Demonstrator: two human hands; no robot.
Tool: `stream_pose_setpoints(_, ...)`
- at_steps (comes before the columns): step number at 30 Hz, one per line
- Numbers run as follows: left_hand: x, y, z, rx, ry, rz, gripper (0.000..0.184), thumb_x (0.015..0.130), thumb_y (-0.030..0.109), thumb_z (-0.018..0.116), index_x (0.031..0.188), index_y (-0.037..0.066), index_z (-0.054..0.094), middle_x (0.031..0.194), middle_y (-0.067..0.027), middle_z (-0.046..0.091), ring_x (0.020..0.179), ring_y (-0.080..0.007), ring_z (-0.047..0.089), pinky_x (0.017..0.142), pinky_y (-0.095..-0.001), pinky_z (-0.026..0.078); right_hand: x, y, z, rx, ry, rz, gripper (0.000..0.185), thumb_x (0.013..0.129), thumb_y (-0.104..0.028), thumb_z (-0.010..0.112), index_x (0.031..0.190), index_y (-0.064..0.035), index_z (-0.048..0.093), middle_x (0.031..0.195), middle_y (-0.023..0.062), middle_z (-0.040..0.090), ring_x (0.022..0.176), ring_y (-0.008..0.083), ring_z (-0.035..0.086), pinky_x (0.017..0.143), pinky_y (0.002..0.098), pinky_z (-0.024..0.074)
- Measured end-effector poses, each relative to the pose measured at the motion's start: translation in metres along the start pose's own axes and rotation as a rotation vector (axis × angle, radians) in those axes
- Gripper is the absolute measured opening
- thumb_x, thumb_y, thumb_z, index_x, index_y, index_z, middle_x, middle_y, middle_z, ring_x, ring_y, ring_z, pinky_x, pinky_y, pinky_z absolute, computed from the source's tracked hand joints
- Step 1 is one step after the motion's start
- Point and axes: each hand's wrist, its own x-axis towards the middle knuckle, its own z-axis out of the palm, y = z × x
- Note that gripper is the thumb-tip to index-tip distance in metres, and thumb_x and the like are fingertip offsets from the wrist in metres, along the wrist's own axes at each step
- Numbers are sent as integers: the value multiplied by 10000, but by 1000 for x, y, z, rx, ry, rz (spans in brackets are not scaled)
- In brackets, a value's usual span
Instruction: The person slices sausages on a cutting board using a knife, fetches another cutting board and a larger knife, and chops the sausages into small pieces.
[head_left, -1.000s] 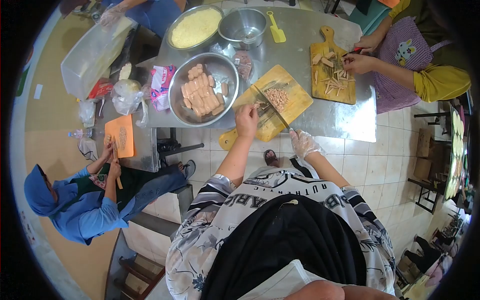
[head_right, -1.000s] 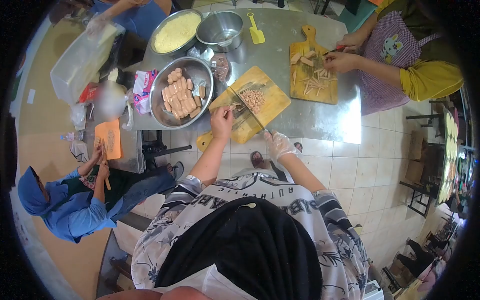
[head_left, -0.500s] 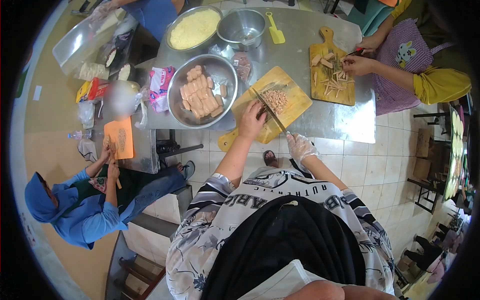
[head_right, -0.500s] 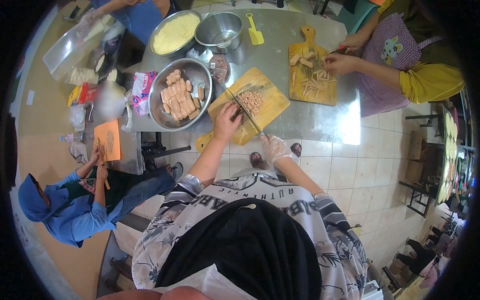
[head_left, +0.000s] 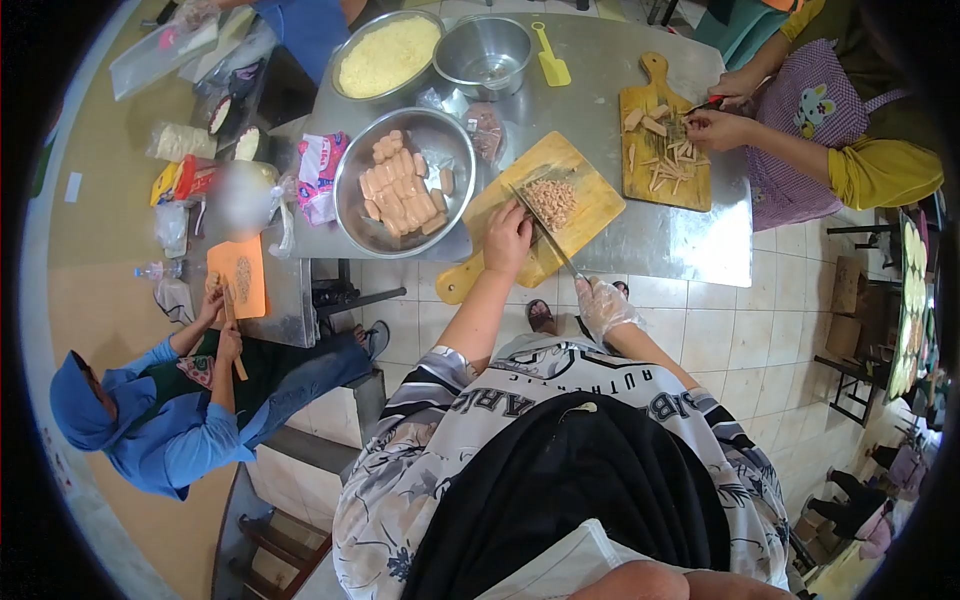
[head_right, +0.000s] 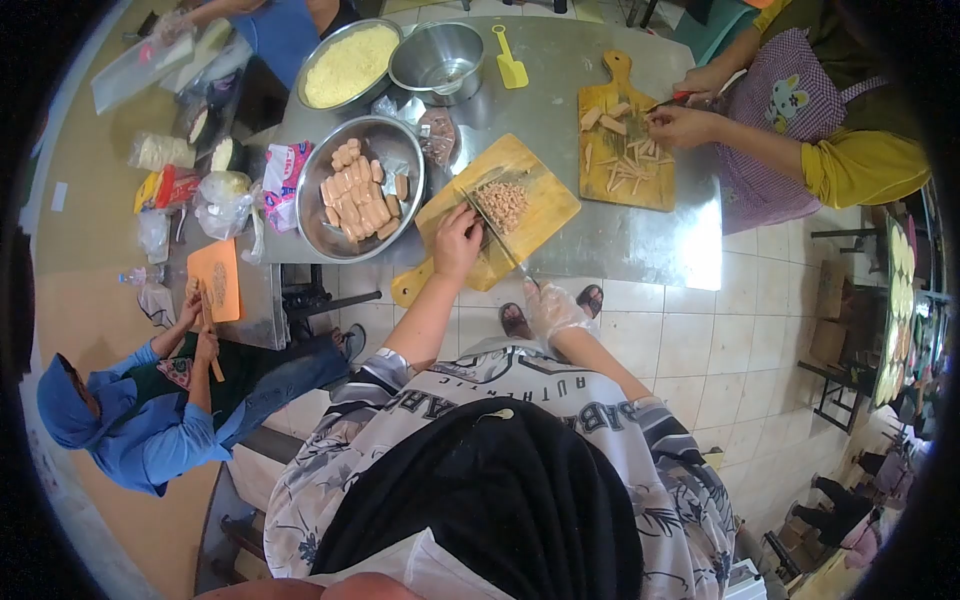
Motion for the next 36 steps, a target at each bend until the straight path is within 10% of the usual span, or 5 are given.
stream_pose_setpoints(36,8,-9,-12,-41,-175,-63,190,663,65,641,845,29,601,919,-117,598,869,-274,559,771,-354,439,-4,-10,-49,-3,-61,-14,457,876,-434,302,926,-36,520,952,251,552,936,407,513,809,462,397)
